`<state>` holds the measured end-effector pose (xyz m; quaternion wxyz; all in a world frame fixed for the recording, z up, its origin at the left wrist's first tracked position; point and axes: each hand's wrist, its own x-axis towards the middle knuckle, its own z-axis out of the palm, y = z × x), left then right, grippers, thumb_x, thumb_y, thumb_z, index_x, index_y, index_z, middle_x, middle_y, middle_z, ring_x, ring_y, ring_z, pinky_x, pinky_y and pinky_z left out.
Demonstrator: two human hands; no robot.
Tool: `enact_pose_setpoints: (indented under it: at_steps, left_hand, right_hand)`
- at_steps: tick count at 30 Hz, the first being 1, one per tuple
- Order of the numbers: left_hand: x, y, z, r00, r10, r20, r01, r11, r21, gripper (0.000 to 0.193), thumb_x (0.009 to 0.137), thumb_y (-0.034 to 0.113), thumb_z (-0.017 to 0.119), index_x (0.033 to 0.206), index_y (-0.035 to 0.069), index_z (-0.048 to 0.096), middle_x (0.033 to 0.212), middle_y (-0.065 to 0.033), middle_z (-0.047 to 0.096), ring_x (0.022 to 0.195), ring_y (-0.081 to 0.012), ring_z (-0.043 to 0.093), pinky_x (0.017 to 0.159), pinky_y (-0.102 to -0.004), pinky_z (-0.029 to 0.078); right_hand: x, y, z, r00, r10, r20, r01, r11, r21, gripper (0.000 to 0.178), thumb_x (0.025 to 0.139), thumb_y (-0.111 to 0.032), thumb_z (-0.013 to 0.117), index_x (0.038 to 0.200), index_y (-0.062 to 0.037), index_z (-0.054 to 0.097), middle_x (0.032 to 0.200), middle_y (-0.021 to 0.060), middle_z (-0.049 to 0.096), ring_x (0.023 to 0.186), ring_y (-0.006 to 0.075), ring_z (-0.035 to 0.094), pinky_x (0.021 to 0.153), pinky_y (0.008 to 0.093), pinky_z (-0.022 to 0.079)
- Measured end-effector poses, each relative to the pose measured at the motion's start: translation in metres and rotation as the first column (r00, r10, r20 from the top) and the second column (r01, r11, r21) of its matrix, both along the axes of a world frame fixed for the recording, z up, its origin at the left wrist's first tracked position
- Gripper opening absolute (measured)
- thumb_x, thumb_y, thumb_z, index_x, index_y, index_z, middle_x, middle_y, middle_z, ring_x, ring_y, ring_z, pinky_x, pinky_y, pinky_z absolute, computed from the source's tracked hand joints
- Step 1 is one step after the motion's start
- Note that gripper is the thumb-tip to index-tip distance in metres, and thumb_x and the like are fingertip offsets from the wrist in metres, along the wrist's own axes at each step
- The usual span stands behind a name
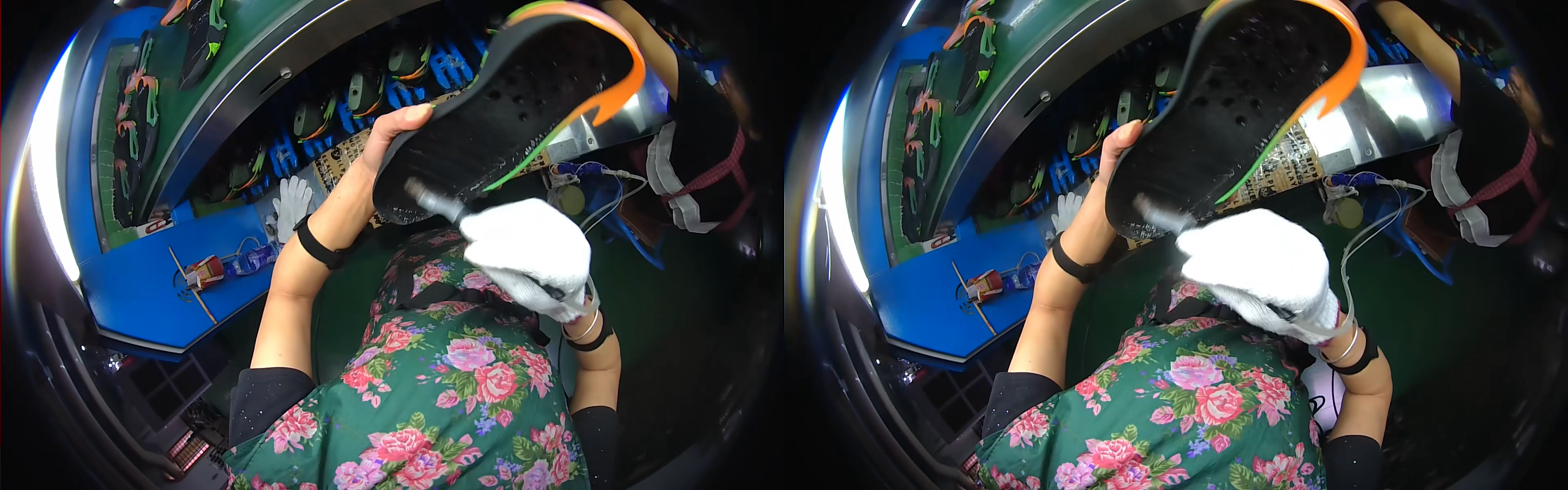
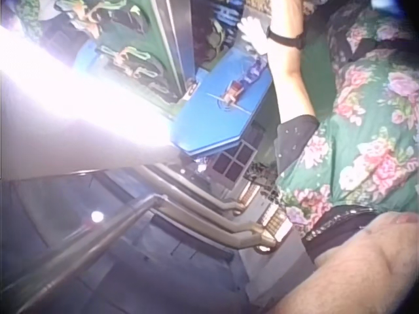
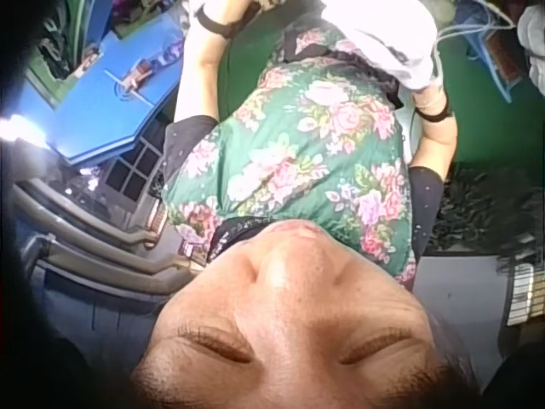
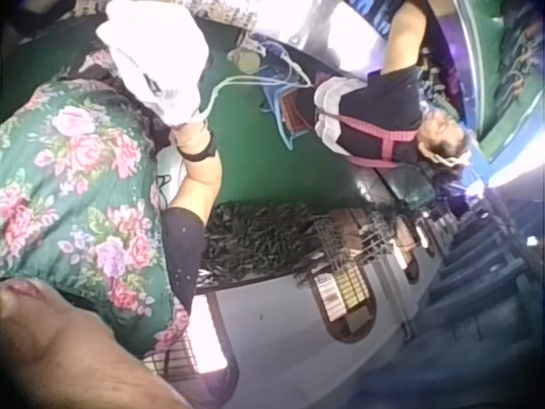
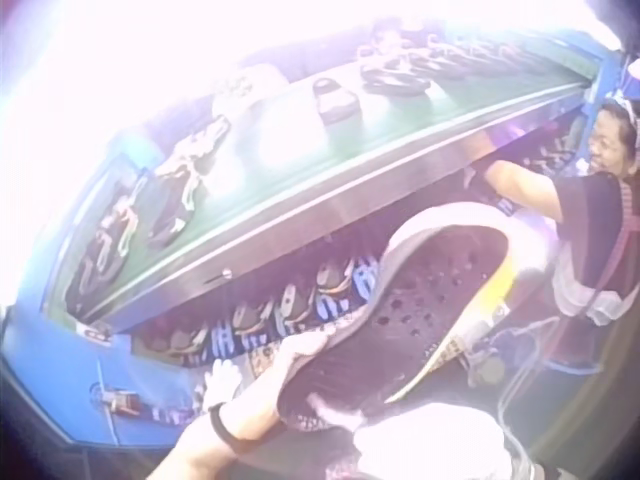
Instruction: Apply adhesive to the bottom of shoe soles using a brush tool.
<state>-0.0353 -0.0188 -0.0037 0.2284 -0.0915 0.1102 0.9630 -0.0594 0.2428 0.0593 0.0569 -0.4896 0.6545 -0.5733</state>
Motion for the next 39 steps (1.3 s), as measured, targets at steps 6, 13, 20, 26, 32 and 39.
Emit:
enact_pose_setpoints:
  at_steps: [6, 13, 20, 26, 32, 39]
  left_hand:
    - [-0.011, 0.001, 0.011, 0.998, -0.061, 0.029, 0.061, 0.998, -0.022, 0.052, 0.098, 0.03, 0.061, 0.136, -0.005, 0.061, 0.124, -0.0218, 0.072, 0.104, -0.0306, 0.074, 0.096, -0.0423, 0.059]
    - [-0.013, 0.002, 0.002, 1.0, -0.019, 0.004, 0.019, 1.0, 0.019, 0.055, 0.098, 0.032, 0.06, 0.14, -0.005, 0.059, 0.13, -0.0237, 0.069, 0.109, -0.0322, 0.073, 0.101, -0.0432, 0.058]
    - [-0.011, 0.005, -0.022, 0.991, 0.062, 0.123, -0.049, 0.993, -0.106, 0.061, 0.103, 0.042, 0.055, 0.144, -0.004, 0.056, 0.136, -0.0254, 0.065, 0.118, -0.0358, 0.07, 0.106, -0.0484, 0.055]
    - [0.009, 0.029, -0.019, 0.975, 0.093, 0.204, -0.116, 0.988, 0.104, 0.069, 0.103, 0.052, 0.049, 0.147, -0.001, 0.053, 0.14, -0.0262, 0.062, 0.123, -0.0406, 0.066, 0.109, -0.0556, 0.051]
    - [0.037, 0.054, -0.03, 0.966, -0.014, 0.258, -0.082, 0.93, 0.359, 0.09, 0.098, 0.066, 0.047, 0.162, 0.005, 0.031, 0.154, -0.0382, 0.04, 0.125, -0.0639, 0.053, 0.105, -0.0725, 0.045]
    - [0.018, 0.049, -0.018, 0.927, 0.245, 0.284, -0.299, 0.94, 0.163, 0.09, 0.101, 0.069, 0.04, 0.162, 0.004, 0.031, 0.151, -0.0359, 0.046, 0.132, -0.0512, 0.056, 0.107, -0.0675, 0.047]
  right_hand:
    - [0.026, 0.0, -0.003, 0.988, 0.157, -0.009, -0.155, 0.98, 0.125, 0.026, 0.086, -0.007, 0.074, 0.111, -0.0123, 0.08, 0.114, 0.0079, 0.078, 0.106, 0.0264, 0.074, 0.092, 0.0381, 0.059]
    - [0.006, -0.006, -0.009, 0.996, -0.049, 0.076, 0.046, 0.998, 0.031, 0.027, 0.078, -0.005, 0.086, 0.104, -0.0123, 0.082, 0.107, 0.007, 0.079, 0.096, 0.0249, 0.075, 0.082, 0.0353, 0.06]
    - [-0.001, -0.011, -0.009, 0.976, -0.09, 0.197, 0.088, 0.996, 0.018, 0.018, 0.077, 0.0, 0.084, 0.094, -0.0066, 0.081, 0.099, 0.0116, 0.079, 0.09, 0.0257, 0.076, 0.08, 0.0345, 0.06]
    - [-0.042, 0.0, -0.003, 0.971, -0.198, 0.134, 0.182, 0.976, 0.122, 0.018, 0.081, -0.002, 0.082, 0.098, -0.0068, 0.081, 0.1, 0.0091, 0.08, 0.092, 0.0225, 0.076, 0.082, 0.0338, 0.059]
    - [-0.096, 0.008, -0.002, 0.88, -0.346, -0.327, 0.403, 0.907, 0.123, 0.03, 0.084, 0.0, 0.075, 0.112, -0.0082, 0.078, 0.112, 0.0109, 0.077, 0.1, 0.0273, 0.074, 0.088, 0.0389, 0.058]
    - [-0.016, -0.008, -0.007, 0.992, -0.062, -0.107, 0.072, 0.993, 0.095, 0.03, 0.08, -0.001, 0.079, 0.109, -0.0084, 0.079, 0.108, 0.0104, 0.078, 0.095, 0.0275, 0.075, 0.084, 0.0375, 0.059]
